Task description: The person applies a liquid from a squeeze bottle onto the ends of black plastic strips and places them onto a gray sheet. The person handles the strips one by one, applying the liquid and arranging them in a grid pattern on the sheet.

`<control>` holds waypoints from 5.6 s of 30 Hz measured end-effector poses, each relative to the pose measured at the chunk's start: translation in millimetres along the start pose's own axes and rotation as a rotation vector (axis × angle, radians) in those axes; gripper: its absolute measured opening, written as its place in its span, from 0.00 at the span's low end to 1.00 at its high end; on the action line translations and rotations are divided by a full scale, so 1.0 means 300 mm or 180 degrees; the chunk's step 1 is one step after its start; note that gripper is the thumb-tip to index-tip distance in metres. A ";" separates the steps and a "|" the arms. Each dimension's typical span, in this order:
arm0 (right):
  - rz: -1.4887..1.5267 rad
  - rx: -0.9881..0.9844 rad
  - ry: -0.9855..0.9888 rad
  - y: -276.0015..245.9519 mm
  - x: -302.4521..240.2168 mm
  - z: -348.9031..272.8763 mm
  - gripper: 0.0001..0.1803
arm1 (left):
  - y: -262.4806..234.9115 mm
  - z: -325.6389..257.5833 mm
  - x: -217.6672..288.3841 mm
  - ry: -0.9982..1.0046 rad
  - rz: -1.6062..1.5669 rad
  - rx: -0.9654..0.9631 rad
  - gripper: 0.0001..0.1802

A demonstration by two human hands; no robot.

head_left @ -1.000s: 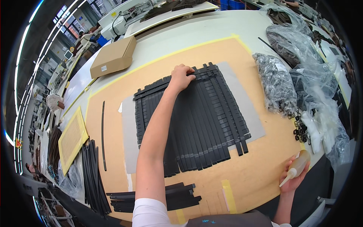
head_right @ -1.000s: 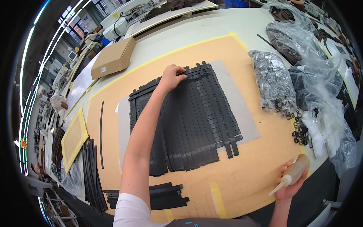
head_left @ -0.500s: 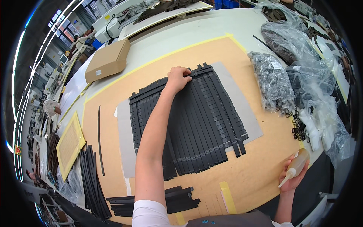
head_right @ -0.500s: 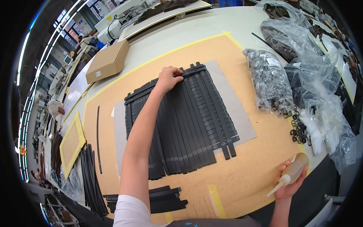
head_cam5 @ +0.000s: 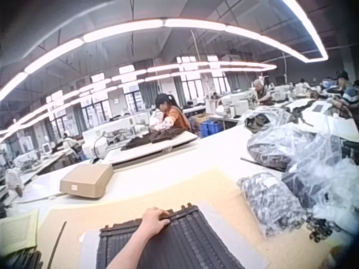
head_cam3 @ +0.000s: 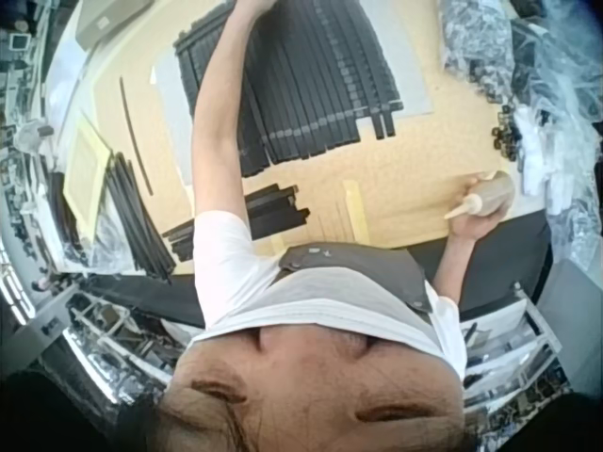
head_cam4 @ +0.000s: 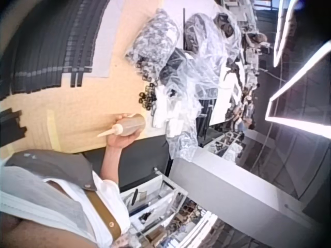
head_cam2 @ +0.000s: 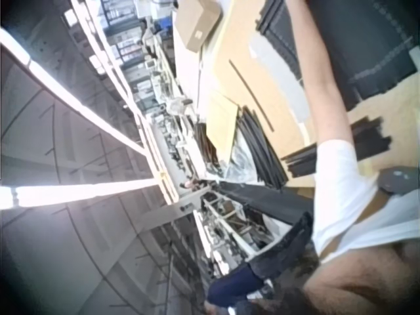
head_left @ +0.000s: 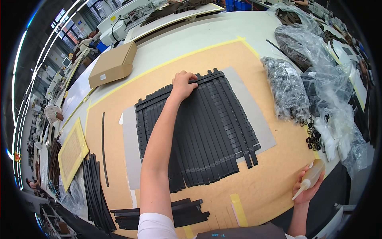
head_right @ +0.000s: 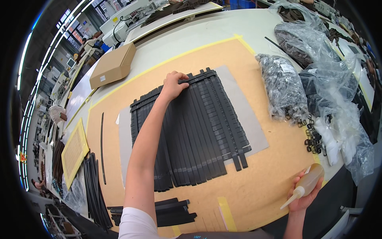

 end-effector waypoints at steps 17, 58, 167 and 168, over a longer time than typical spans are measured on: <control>-0.0027 0.0030 -0.0004 0.004 0.004 0.003 0.35 | -0.015 -0.007 -0.004 -0.0106 -0.0113 -0.0180 0.10; 0.0169 0.0007 0.0075 -0.003 -0.004 0.005 0.38 | -0.001 -0.045 -0.005 -0.0031 -0.0341 0.0195 0.09; -0.0607 0.0285 -0.0118 -0.019 -0.020 -0.001 0.25 | -0.318 -0.836 0.157 -0.0090 -0.0271 -0.1542 0.47; -0.0591 0.0311 -0.0118 -0.018 -0.020 -0.001 0.25 | -0.321 -0.840 0.146 -0.0087 -0.0282 -0.1526 0.47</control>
Point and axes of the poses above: each hand's wrist, its own z-axis towards the middle knuckle, its own y-axis out of the palm, x = y × z, the point moved 2 cm from there along z, towards the middle knuckle, and after that the axes turned 6 degrees about y, right-handed, at the moved point
